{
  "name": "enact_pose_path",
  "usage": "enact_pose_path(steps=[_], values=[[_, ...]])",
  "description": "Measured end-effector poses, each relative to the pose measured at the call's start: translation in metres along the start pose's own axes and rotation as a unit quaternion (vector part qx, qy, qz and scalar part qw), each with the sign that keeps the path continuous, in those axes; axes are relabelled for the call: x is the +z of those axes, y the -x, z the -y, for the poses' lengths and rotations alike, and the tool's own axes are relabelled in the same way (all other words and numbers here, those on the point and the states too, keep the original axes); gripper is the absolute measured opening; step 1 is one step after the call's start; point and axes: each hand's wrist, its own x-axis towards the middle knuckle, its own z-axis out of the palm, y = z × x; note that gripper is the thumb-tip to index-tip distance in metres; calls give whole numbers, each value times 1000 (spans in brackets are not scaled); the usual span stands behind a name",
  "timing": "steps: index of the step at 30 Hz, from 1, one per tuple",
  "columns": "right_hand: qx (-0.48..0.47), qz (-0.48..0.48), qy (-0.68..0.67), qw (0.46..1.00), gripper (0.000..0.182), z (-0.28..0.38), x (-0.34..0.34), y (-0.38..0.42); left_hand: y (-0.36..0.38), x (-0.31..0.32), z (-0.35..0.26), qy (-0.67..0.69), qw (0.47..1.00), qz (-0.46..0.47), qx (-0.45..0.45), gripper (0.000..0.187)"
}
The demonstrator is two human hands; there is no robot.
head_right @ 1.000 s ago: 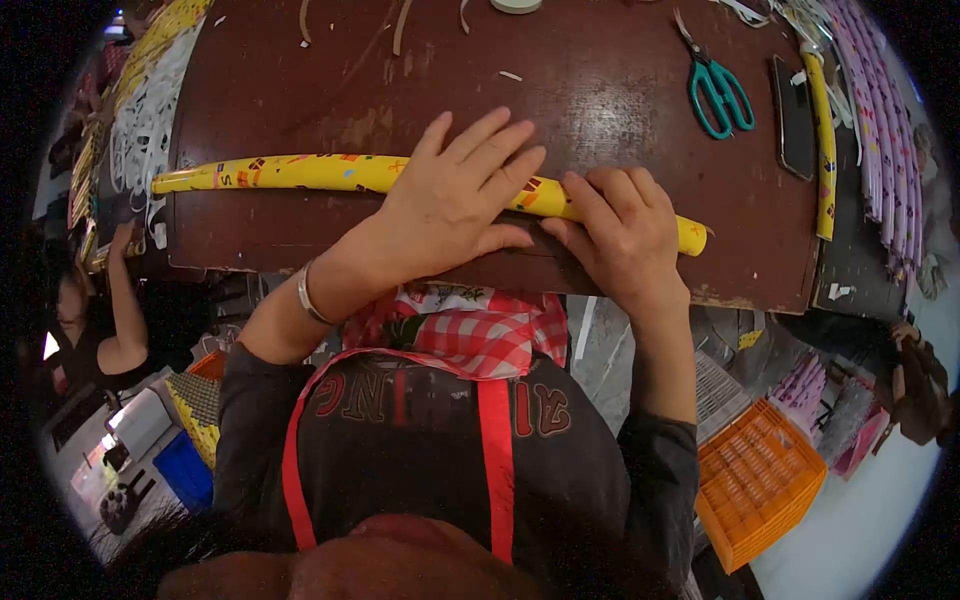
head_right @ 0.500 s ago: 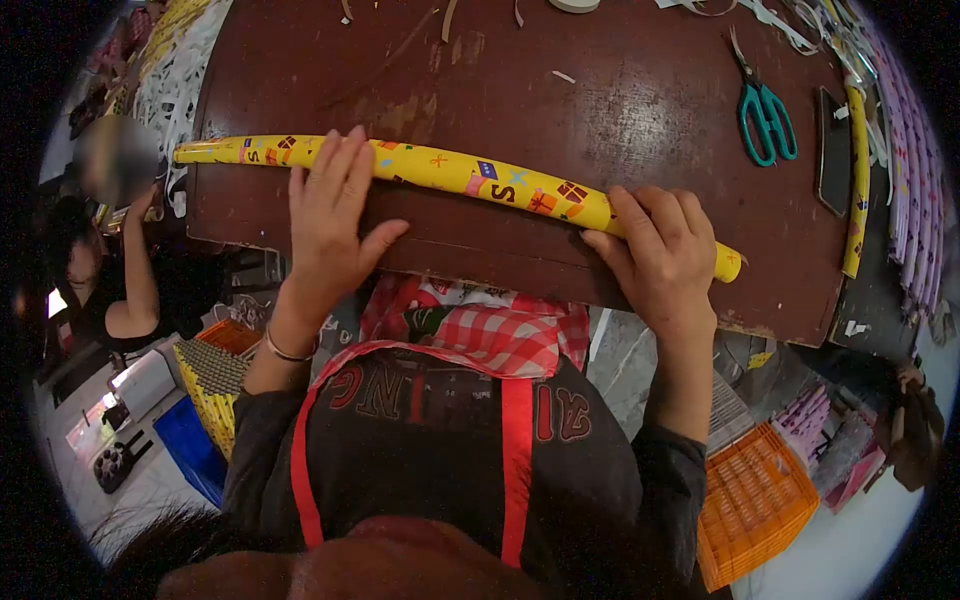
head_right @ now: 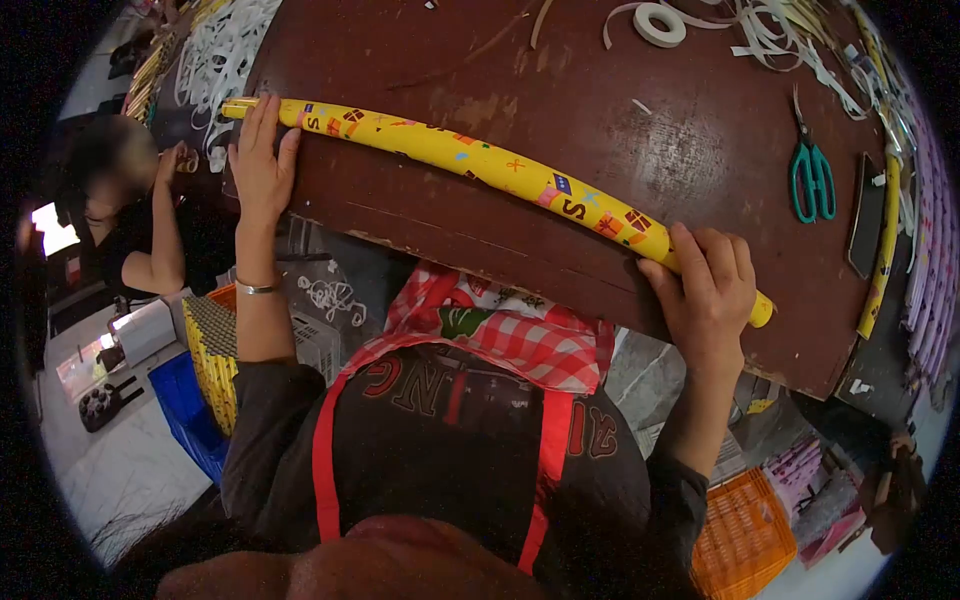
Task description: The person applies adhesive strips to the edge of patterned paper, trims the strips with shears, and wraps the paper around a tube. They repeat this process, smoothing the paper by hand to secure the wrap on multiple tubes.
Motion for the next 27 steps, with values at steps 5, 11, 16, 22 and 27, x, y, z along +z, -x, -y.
enact_pose_path(steps=[5,11,16,22,27], values=[[-10,-1,-2,1000,46,-2,0,0,-16,9,57,-2,999,-1,-38,52],[-9,6,4,1000,46,-2,0,1,-30,11,95,-55,996,-3,-66,51],[-13,4,4,1000,46,-1,-1,0,-26,20,122,-30,992,6,-122,56],[1,22,4,1000,46,-1,-2,0,-24,10,73,3,997,-34,75,64],[12,28,3,1000,46,-2,-1,1,-18,-12,28,-27,993,-7,118,66]])
